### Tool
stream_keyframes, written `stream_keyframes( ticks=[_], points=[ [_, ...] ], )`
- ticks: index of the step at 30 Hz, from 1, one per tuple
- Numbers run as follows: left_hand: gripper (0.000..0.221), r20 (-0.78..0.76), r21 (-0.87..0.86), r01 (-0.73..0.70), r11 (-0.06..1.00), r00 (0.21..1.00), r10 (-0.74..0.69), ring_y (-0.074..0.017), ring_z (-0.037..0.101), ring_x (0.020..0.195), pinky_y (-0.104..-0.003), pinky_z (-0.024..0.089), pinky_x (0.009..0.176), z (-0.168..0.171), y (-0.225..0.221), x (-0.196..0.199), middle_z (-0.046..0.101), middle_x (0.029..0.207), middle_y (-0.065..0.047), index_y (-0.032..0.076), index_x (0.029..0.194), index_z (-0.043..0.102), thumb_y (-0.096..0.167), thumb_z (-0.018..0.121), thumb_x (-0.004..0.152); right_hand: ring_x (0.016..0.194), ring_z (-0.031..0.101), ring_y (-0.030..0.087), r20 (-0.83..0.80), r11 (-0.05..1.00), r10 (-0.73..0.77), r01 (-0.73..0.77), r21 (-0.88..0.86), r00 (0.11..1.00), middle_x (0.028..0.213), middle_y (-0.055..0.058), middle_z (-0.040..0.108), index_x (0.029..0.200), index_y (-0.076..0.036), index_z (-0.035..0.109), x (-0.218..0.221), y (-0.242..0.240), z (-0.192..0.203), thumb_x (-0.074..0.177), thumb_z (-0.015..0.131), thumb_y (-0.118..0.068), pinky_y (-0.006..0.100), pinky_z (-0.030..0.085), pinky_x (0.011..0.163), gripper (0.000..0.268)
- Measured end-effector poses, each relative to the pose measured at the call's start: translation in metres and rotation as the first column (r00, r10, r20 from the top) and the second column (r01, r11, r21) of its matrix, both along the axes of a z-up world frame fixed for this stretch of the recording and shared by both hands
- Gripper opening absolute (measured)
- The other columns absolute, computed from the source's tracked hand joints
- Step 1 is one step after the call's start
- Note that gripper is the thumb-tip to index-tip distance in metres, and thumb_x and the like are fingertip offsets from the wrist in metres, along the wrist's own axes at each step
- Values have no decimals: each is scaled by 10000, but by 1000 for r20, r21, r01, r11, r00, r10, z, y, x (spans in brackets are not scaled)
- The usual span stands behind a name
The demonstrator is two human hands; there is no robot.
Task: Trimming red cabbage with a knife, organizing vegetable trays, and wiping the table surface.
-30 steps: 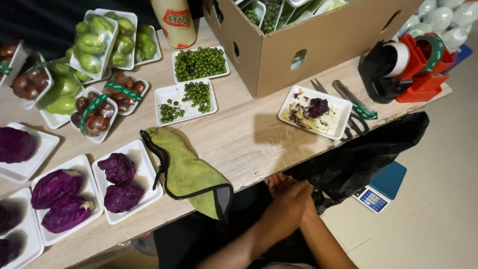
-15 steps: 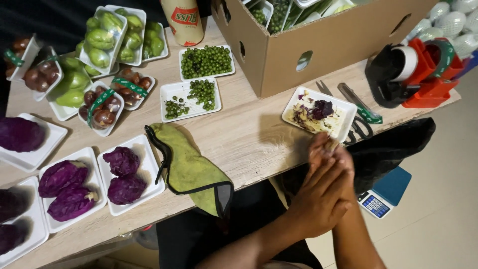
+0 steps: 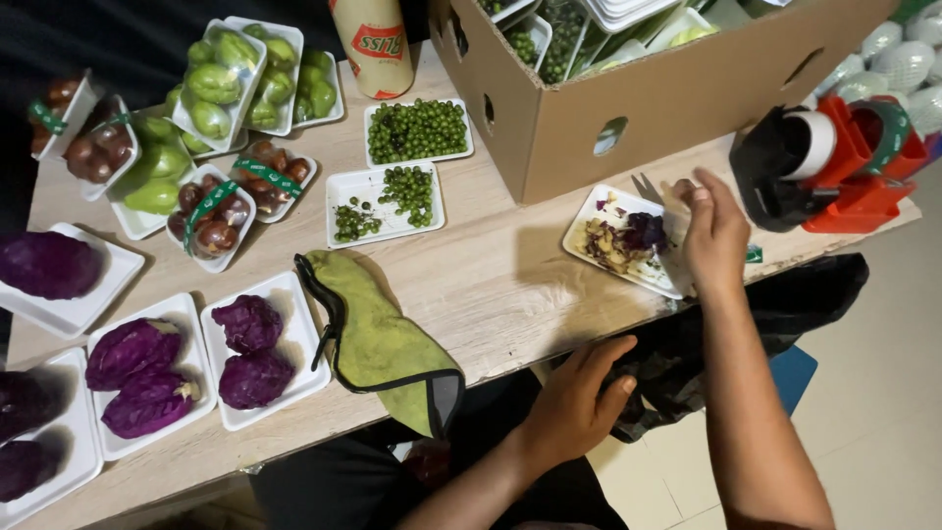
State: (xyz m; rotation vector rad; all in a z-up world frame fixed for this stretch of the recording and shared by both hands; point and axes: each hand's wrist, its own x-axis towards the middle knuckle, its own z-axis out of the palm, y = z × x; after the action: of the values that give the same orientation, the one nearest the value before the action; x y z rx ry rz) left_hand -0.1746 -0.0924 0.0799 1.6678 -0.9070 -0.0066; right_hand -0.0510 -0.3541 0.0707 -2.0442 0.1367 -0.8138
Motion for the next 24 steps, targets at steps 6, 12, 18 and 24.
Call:
stream_keyframes(
  ticks=[6, 12, 18, 24],
  points=[
    [396, -4, -16, 15, 1000, 1000, -15, -359, 560, 1273, -462, 491, 1054, 3, 6, 14, 571, 1345, -208, -19, 1392, 488, 213, 446, 1074, 897, 527, 301, 274, 916, -100, 196, -351, 957, 982, 145, 564, 1082, 4, 625, -8, -10, -15, 1068, 698, -33, 426, 445, 813, 82],
    [288, 26, -32, -8, 999, 1000, 9, -357, 570, 1218, -475, 475, 1053, -2, 4, 27, 586, 1265, -194, -34, 1272, 575, 128, 474, 1056, 653, 284, 101, -13, 968, -206, 202, -145, 978, 636, -47, 277, 670, -144, 346, -15, 7, -5, 1113, 711, -225, 326, 290, 633, 580],
    [584, 102, -66, 68, 995, 993, -61, -406, 386, 1502, -515, 333, 1281, 6, -57, 48, 407, 1563, -246, -9, 1501, 345, 323, 468, 1036, 1487, 354, 350, 146, 987, 125, -108, -122, 981, 1620, 258, 267, 1587, 14, 245, -12, 32, 12, 1115, 338, 26, 462, 190, 1291, 482],
    [763, 316, -176, 124, 977, 947, -64, -352, 186, 1679, -523, 123, 1483, -19, -139, 97, 171, 1733, -179, 61, 1630, 135, 614, 80, 1108, 1299, 665, 285, 377, 246, 265, -440, 863, 887, 1381, 153, 676, 1343, -136, 672, -31, 13, 31, 972, 471, -643, 469, 528, 1142, 660]
  ],
)
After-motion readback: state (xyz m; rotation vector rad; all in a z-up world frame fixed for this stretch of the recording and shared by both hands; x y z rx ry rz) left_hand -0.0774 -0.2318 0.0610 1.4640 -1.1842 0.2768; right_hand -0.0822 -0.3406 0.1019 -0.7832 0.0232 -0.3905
